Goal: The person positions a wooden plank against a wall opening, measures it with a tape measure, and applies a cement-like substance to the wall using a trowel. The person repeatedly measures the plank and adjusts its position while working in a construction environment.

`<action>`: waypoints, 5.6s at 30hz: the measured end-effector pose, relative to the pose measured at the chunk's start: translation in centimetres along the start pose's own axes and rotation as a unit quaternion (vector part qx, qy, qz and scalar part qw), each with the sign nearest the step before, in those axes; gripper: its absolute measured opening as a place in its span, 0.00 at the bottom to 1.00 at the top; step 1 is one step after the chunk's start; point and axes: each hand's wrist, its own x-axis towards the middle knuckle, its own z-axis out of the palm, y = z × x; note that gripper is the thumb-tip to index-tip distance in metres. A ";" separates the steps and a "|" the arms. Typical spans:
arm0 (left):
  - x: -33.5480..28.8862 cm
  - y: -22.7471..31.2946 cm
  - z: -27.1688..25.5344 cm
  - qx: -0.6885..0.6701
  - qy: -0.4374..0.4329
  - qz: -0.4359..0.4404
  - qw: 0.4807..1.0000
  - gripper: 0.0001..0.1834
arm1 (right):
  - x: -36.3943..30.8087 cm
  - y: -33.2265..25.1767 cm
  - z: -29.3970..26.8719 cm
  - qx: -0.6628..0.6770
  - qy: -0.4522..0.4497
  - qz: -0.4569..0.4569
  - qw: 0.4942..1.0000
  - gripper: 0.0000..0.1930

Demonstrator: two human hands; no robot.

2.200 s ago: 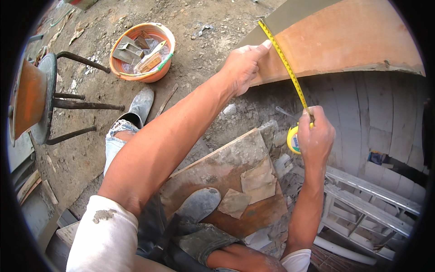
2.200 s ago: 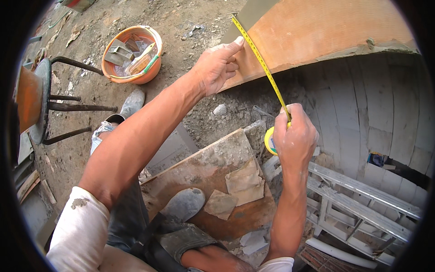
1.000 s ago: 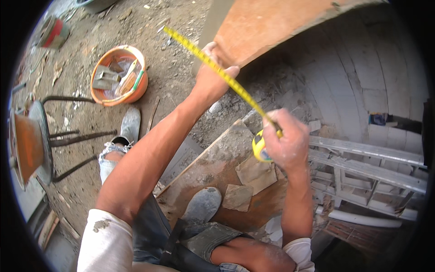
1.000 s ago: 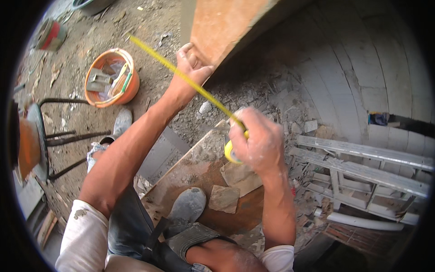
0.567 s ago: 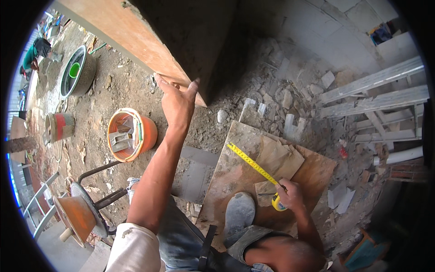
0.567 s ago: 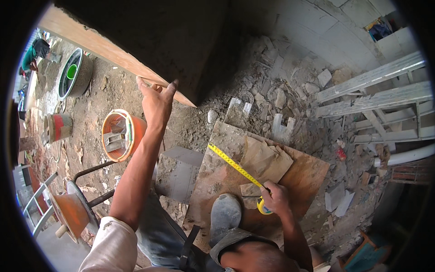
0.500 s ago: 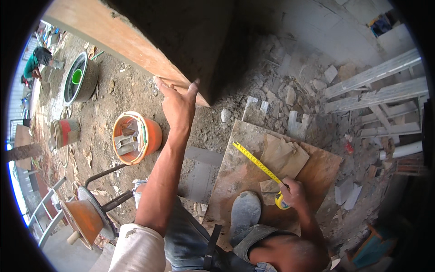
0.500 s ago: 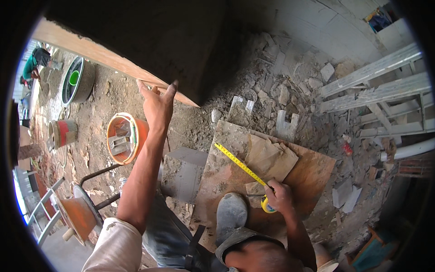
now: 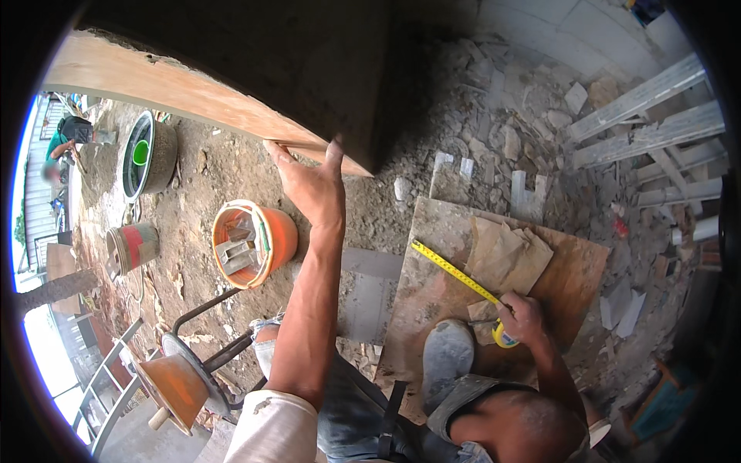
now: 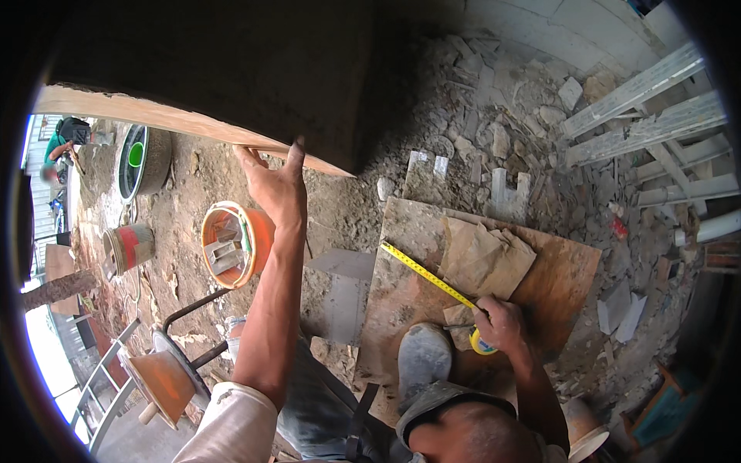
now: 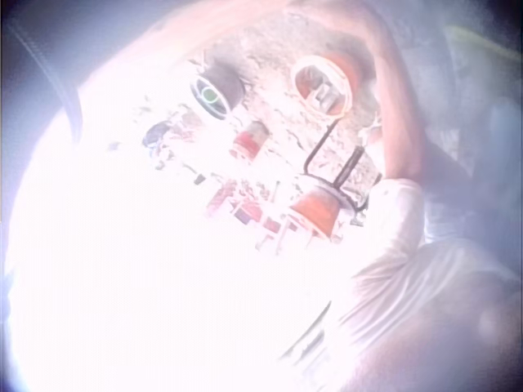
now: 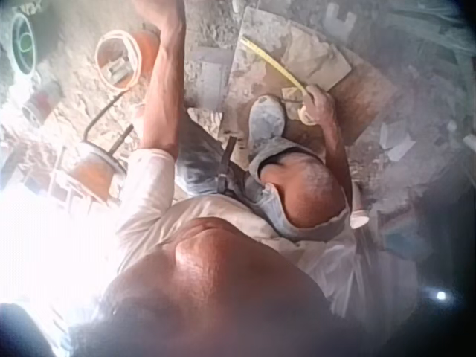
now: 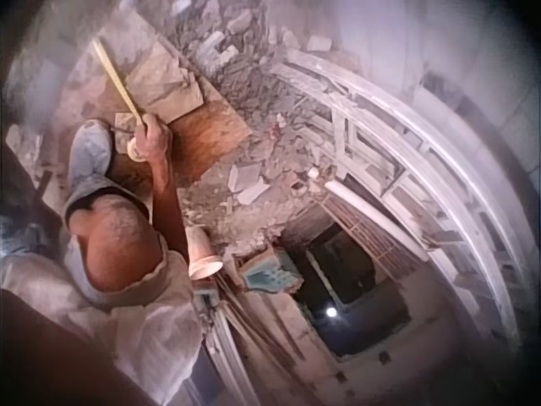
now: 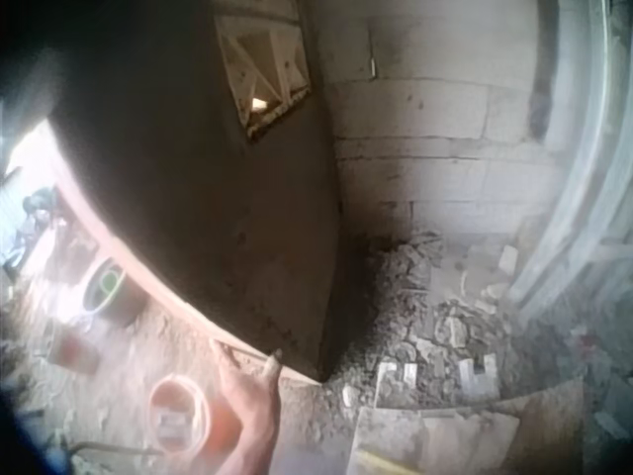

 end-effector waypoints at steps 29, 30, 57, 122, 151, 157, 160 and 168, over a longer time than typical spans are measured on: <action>-0.7 -1.2 0.9 -0.090 0.075 0.025 0.993 0.61 | 20.6 -25.9 -6.4 -0.278 0.036 -0.357 0.891 0.03; -0.7 -1.2 0.9 -0.108 0.075 0.009 0.991 0.61 | 21.3 -26.9 -5.9 -0.290 0.040 -0.361 0.885 0.03; -0.8 -1.1 1.2 -0.118 0.108 0.011 0.987 0.57 | 24.3 -27.2 -4.1 -0.336 0.076 -0.319 0.883 0.04; 2.0 2.2 -4.8 -0.449 -0.182 -0.263 0.835 0.52 | 22.2 -25.3 -2.9 0.053 0.243 -0.370 0.895 0.21; 2.0 2.8 -4.6 -0.471 -0.164 -0.265 0.825 0.45 | 6.0 -11.7 0.3 0.161 0.074 -0.190 0.966 0.01; 1.7 3.3 -5.1 -0.461 -0.148 -0.276 0.831 0.46 | 6.3 -10.6 0.1 0.134 0.079 -0.174 0.972 0.02; 1.7 3.1 -5.3 -0.465 -0.154 -0.268 0.829 0.45 | 6.6 -10.6 -0.3 0.127 0.086 -0.168 0.974 0.03; 1.6 3.4 -5.4 -0.476 -0.160 -0.286 0.816 0.50 | 6.1 -9.5 -1.2 0.120 0.121 -0.150 0.974 0.03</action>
